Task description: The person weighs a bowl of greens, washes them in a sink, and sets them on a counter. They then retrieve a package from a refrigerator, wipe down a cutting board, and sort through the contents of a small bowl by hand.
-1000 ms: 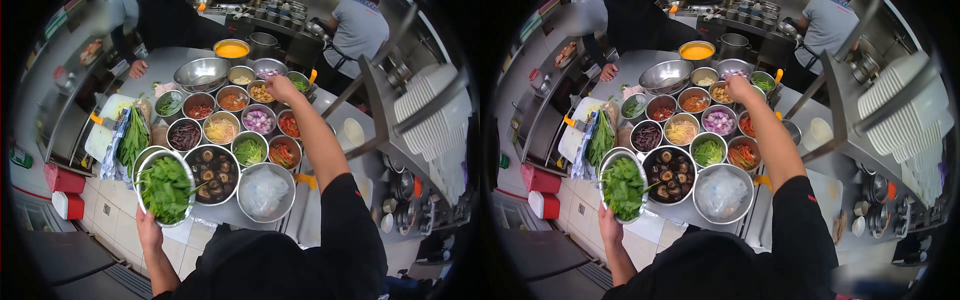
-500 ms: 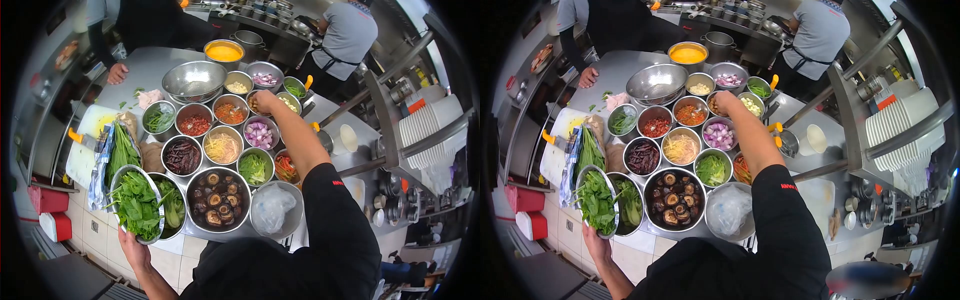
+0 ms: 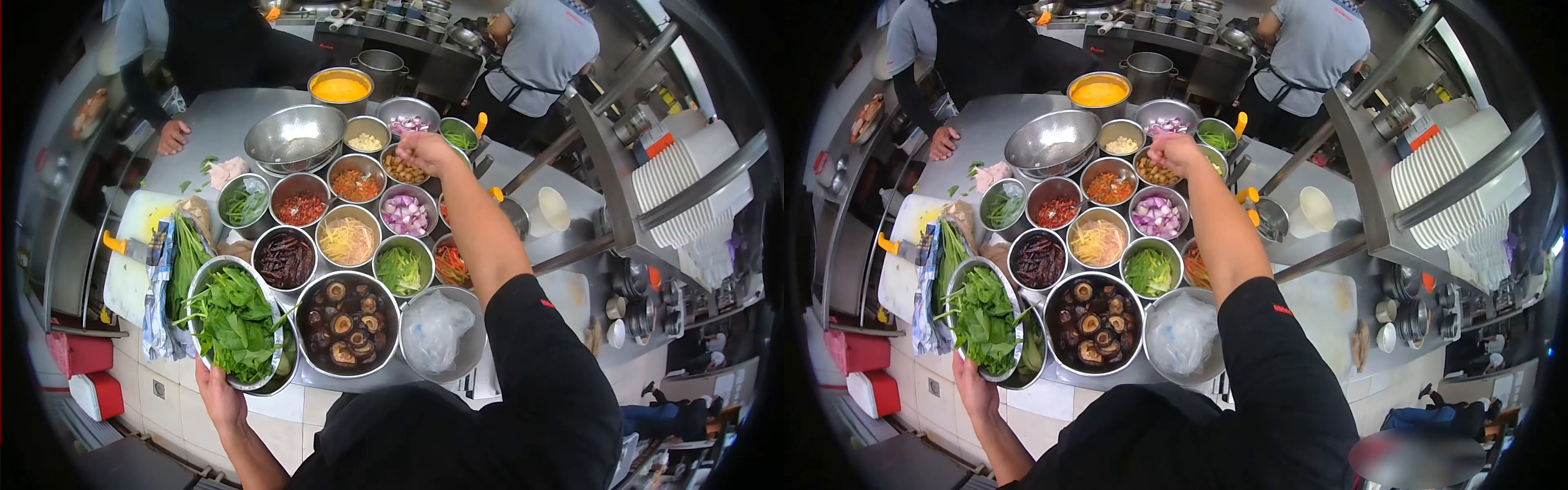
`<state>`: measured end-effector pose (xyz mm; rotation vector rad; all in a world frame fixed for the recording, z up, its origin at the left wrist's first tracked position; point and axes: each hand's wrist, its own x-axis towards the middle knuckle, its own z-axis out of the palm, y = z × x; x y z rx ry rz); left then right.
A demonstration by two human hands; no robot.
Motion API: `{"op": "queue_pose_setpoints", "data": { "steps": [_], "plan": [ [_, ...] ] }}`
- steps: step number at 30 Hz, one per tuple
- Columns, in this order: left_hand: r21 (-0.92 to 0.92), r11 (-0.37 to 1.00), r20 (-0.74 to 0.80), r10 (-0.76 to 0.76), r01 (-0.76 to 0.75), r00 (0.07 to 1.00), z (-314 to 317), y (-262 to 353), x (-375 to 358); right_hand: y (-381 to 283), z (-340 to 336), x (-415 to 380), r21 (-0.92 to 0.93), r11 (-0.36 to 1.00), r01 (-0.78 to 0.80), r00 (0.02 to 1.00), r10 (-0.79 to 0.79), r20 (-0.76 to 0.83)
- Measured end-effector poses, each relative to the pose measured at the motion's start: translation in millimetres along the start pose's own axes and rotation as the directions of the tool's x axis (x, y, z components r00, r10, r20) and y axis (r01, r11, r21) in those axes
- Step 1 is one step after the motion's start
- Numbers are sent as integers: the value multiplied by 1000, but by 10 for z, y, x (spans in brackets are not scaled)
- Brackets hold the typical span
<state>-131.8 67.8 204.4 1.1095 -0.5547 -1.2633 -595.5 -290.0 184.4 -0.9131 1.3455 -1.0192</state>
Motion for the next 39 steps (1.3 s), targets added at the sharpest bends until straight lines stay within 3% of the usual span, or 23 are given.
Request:
{"op": "queue_pose_setpoints", "data": {
  "steps": [1, 2, 6, 10, 11, 14, 15, 16, 18, 20, 21, 22, 23, 24, 25, 28, 30, 31, 32, 33, 35, 37, 39],
  "plan": [
    [5, 1000, 4, 12, -12, 1000, 18, 0, 4, -19, -2, -24, 288, 957, -26, 999, 19, 26],
    [46, 999, 22, 27, -28, 999, 50, 10, 10, -40, 9, -43, 551, 833, -57, 998, 29, 59],
    [199, 978, 55, 46, -56, 997, 200, 39, 81, -188, 356, -616, 734, 669, -115, 987, -7, 161],
    [350, 936, 132, 2, -48, 991, 536, 67, 152, -276, 728, -1272, 719, 671, -179, 955, -58, 291],
    [346, 937, 164, -14, -44, 986, 629, 56, 180, -267, 771, -1398, 681, 709, -186, 938, -78, 338],
    [394, 916, 263, -35, -74, 964, 828, -4, 265, -303, 901, -1834, 484, 874, 31, 896, -239, 373],
    [514, 853, 284, -68, -92, 956, 946, 74, 246, -405, 934, -2045, 454, 891, 9, 892, -212, 398],
    [497, 862, 309, -71, -98, 948, 1028, 70, 241, -416, 950, -2175, 397, 914, 81, 878, -254, 406],
    [458, 882, 383, -86, -109, 920, 1236, 4, 231, -506, 971, -2486, 106, 936, 335, 875, -351, 335],
    [495, 860, 428, -113, -128, 897, 1358, -116, 242, -494, 925, -2675, -305, 710, 635, 769, -544, 337],
    [466, 877, 446, -117, -119, 887, 1443, -158, 212, -468, 872, -2776, -483, 451, 751, 651, -630, 423],
    [437, 893, 476, -126, -109, 870, 1555, -221, 165, -337, 792, -2852, -483, 267, 834, 529, -635, 562],
    [426, 895, 526, -124, -135, 842, 1677, -234, 92, -478, 750, -3064, -567, 404, 718, 688, -291, 664],
    [440, 880, 581, -127, -179, 804, 1750, -302, 76, -361, 669, -3104, -620, 285, 731, 673, -151, 724],
    [459, 872, 599, -160, -172, 785, 1902, -285, -39, -360, 535, -3341, -606, 186, 773, 633, -295, 716],
    [525, 825, 625, -206, -210, 753, 2280, -395, -375, -362, -51, -3874, -592, 203, 780, 566, -631, 530],
    [533, 812, 660, -225, -237, 717, 2534, -511, -644, -382, -625, -4325, -546, 340, 766, 594, -699, 398],
    [563, 806, 629, -276, -182, 726, 2715, -546, -850, -367, -962, -4576, -508, 397, 764, 601, -724, 338],
    [617, 771, 613, -344, -159, 711, 2939, -498, -1091, -335, -1302, -4803, -508, 517, 689, 693, -676, 251],
    [593, 790, 667, -372, -157, 646, 3049, -644, -1160, -236, -1662, -5045, -490, 625, 608, 769, -616, 168],
    [542, 835, 733, -414, -95, 539, 3342, -1016, -1370, 253, -2435, -5406, -435, 782, 447, 827, -546, -132],
    [569, 822, 708, -488, -3, 511, 3719, -1356, -1654, 806, -3165, -5750, -633, 768, 92, 786, -446, -427],
    [636, 765, 649, -599, 97, 469, 4287, -1668, -2003, 1561, -3998, -5949, -689, 647, -327, 675, -351, -650]
  ]
}}
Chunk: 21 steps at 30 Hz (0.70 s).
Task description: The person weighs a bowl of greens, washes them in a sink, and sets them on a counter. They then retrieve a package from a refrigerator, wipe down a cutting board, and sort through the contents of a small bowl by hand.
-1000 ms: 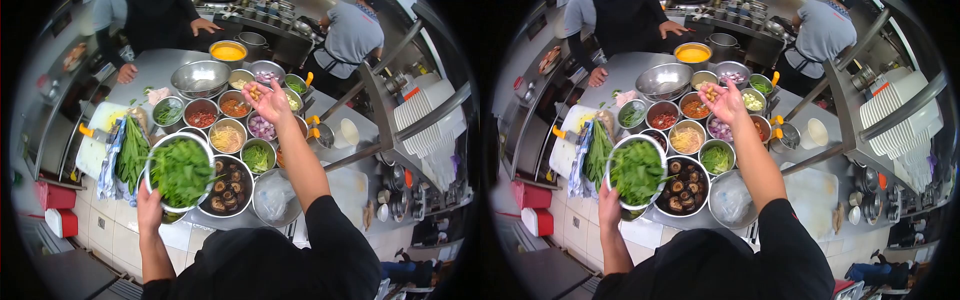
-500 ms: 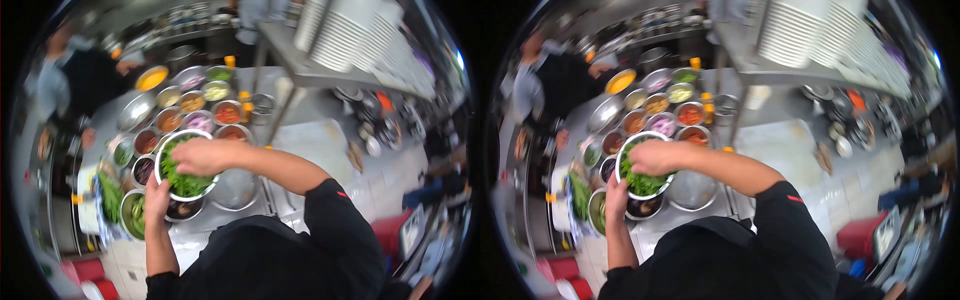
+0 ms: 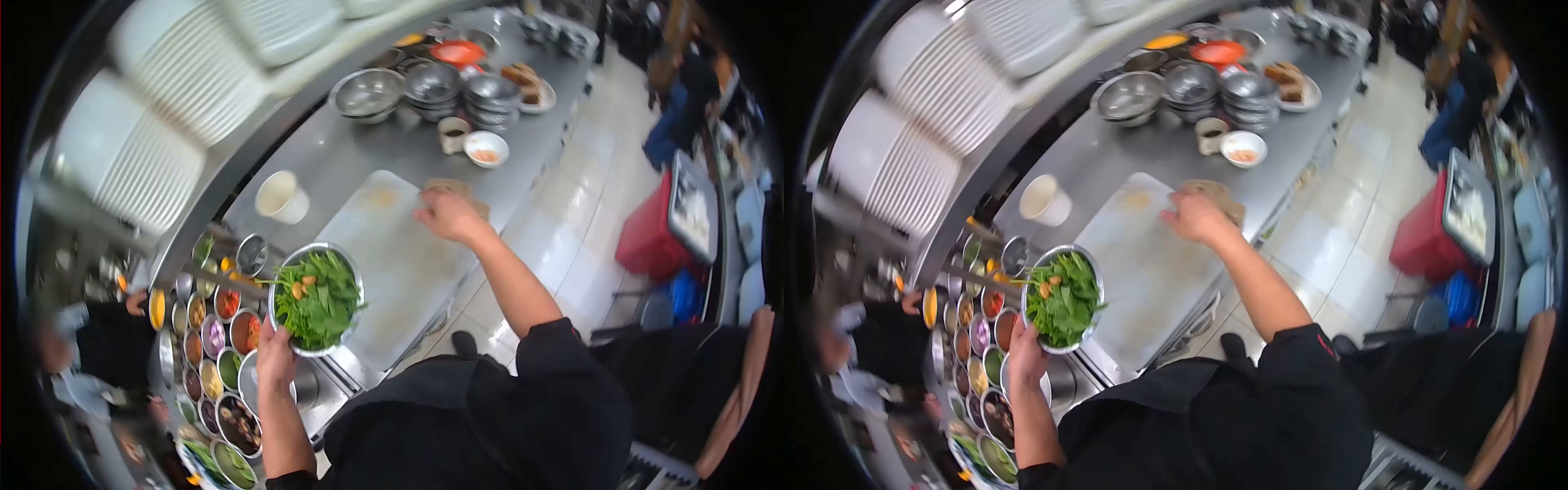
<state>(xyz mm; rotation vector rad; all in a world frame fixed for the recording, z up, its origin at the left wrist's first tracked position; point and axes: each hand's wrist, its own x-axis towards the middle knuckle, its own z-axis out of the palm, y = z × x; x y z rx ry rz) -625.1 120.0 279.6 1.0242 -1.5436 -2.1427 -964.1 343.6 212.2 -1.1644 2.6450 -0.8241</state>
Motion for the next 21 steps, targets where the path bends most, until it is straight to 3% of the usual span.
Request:
{"op": "queue_pose_setpoints", "data": {
  "steps": [1, 3, 6, 7, 10, 21],
  "plan": [
    [74, 996, -17, -50, 51, 999, 284, 44, 165, 292, 0, -47, -3, 995, -102, 994, 101, -39],
    [51, 996, -43, -73, 75, 996, 800, 9, 550, 815, 109, -267, 11, 946, -323, 942, 322, -95],
    [221, 964, -48, -138, 145, 989, 1407, -58, 1237, 1294, 267, -417, 172, 972, -161, 925, 209, -318],
    [225, 951, -88, -197, 212, 976, 1656, -55, 1612, 1446, 220, -309, 210, 961, -180, 919, 240, -312],
    [218, 959, -110, -161, 182, 981, 1863, -206, 2200, 1327, 288, -420, 285, 950, -128, 848, 253, -465],
    [139, 961, -196, -208, 237, 958, 2769, -240, 3024, 1291, -37, -435, 353, 932, -79, 810, 266, -523]
  ]
}}
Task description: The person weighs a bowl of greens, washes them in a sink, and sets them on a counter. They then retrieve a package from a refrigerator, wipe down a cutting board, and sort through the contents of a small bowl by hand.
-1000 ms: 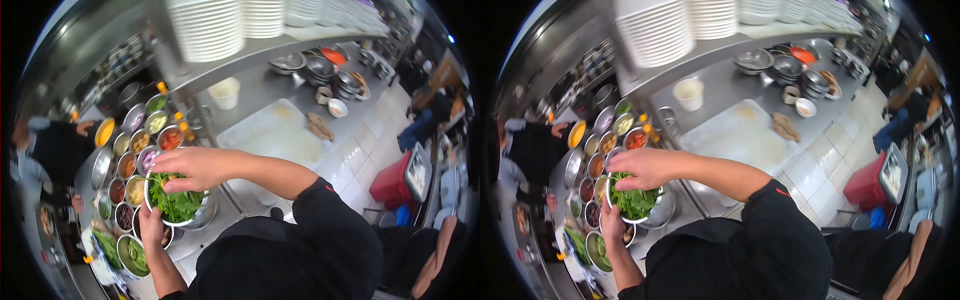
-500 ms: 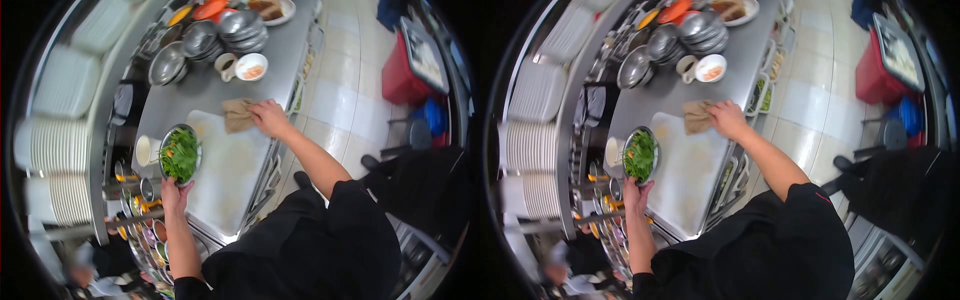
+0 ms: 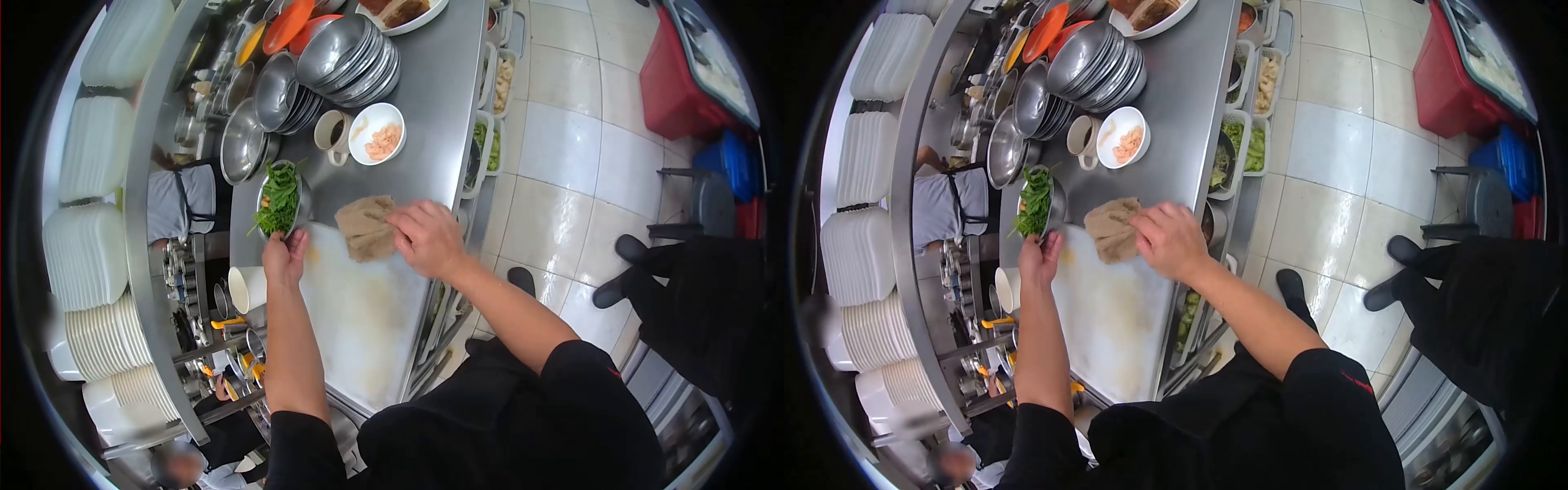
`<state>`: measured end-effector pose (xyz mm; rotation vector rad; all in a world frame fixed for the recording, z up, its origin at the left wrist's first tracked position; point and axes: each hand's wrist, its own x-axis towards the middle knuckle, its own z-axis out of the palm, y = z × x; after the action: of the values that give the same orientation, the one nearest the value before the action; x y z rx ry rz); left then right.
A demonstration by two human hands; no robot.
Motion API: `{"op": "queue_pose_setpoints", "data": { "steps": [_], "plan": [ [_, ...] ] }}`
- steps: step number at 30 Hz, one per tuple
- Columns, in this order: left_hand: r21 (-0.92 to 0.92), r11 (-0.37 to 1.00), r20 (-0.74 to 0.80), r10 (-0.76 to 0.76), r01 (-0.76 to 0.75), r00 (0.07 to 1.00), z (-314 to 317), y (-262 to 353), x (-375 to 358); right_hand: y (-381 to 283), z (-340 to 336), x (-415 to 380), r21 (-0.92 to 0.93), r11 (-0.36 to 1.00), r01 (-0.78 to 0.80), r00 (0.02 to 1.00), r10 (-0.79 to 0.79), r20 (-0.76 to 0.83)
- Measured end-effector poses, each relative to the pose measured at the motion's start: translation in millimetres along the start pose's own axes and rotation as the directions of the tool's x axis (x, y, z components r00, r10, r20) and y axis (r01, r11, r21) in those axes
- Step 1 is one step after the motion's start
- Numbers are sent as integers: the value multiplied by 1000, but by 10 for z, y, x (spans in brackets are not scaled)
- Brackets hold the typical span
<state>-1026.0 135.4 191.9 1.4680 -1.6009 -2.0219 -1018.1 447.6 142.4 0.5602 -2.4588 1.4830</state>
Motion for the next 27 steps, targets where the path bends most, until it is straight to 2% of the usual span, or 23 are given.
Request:
{"op": "queue_pose_setpoints", "data": {
  "steps": [3, 6, 9, 11, 14, 15, 17, 18, 19, 22, 23, 25, 26, 27],
  "plan": [
    [21, 1000, 72, 2, -3, 997, 118, -11, 100, 4, 25, 29, 0, 1000, -12, 1000, 12, -18],
    [-83, 997, 119, 2, 7, 993, -8, -140, 183, -23, -12, 3, -19, 1000, -12, 1000, 12, -20],
    [-84, 995, 30, 54, -52, 998, -96, -255, -189, -81, 7, 38, -20, 1000, 9, 1000, -9, -24],
    [-103, 989, 33, 113, -109, 993, -127, -359, -747, -66, 13, 29, -8, 1000, 25, 1000, -25, -7],
    [92, 995, 224, 3, -24, 975, -432, -568, -1492, -107, 10, 34, -39, 996, 77, 997, -78, -16],
    [144, 990, 317, -51, 6, 947, -593, -687, -1683, -83, 29, 16, -9, 998, 66, 998, -66, 24],
    [242, 969, 368, -129, 39, 921, -790, -767, -2220, -264, -61, 97, -83, 986, 145, 983, -133, 129],
    [310, 950, 380, -147, 24, 913, -907, -840, -2432, -343, -75, 161, -120, 976, 182, 971, -159, 180],
    [378, 926, 387, -172, 14, 906, -1034, -918, -2622, -353, -33, 219, -84, 945, 316, 922, -285, 261],
    [459, 886, 315, -229, 63, 921, -1362, -1179, -3106, -235, 279, 334, -114, 905, 409, 808, -302, 506],
    [461, 886, 331, -223, 49, 917, -1502, -1289, -3187, -92, 447, 388, -90, 919, 385, 836, -306, 455],
    [448, 893, 334, -194, 25, 922, -1786, -1538, -3339, 19, 634, 544, -261, 873, 413, 867, -289, 406],
    [466, 885, 338, -175, -3, 925, -1868, -1612, -3429, -59, 627, 627, -299, 846, 442, 859, -302, 414],
    [482, 876, 326, -155, -22, 933, -1967, -1631, -3484, 25, 682, 689, -287, 798, 529, 816, -387, 429]
  ]
}}
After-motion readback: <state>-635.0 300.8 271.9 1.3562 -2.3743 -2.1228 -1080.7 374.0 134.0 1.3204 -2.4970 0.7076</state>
